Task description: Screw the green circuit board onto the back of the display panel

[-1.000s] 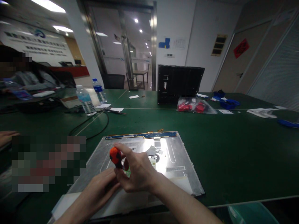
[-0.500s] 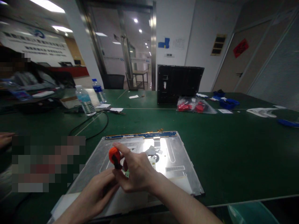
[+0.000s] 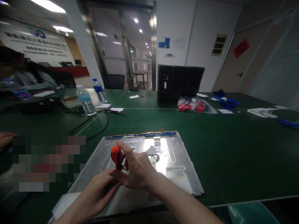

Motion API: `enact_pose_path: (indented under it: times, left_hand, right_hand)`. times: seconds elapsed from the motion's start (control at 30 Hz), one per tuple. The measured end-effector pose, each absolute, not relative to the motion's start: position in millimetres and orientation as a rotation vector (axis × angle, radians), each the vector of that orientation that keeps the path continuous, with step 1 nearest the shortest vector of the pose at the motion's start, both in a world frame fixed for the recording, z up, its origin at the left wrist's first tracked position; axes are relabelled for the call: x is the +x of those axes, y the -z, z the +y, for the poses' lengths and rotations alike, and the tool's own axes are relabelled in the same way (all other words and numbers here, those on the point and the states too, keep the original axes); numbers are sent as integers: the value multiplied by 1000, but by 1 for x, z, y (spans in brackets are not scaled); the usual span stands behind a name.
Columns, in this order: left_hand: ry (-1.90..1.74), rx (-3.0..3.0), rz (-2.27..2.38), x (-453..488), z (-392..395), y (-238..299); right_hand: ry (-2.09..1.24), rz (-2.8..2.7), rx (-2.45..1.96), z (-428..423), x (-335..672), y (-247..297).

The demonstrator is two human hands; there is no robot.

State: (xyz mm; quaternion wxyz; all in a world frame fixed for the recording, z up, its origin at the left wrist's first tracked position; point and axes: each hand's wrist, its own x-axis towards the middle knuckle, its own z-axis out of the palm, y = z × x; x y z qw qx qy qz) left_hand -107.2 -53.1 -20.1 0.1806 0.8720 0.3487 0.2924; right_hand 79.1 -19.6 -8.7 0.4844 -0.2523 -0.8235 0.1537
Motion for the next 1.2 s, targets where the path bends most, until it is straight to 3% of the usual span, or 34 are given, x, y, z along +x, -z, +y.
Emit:
enact_pose_path:
  times: [1.2]
  left_hand:
    - [-789,2442,965,-109,-51,22]
  right_hand:
    - [-407,-2031,-599,-25,82,1]
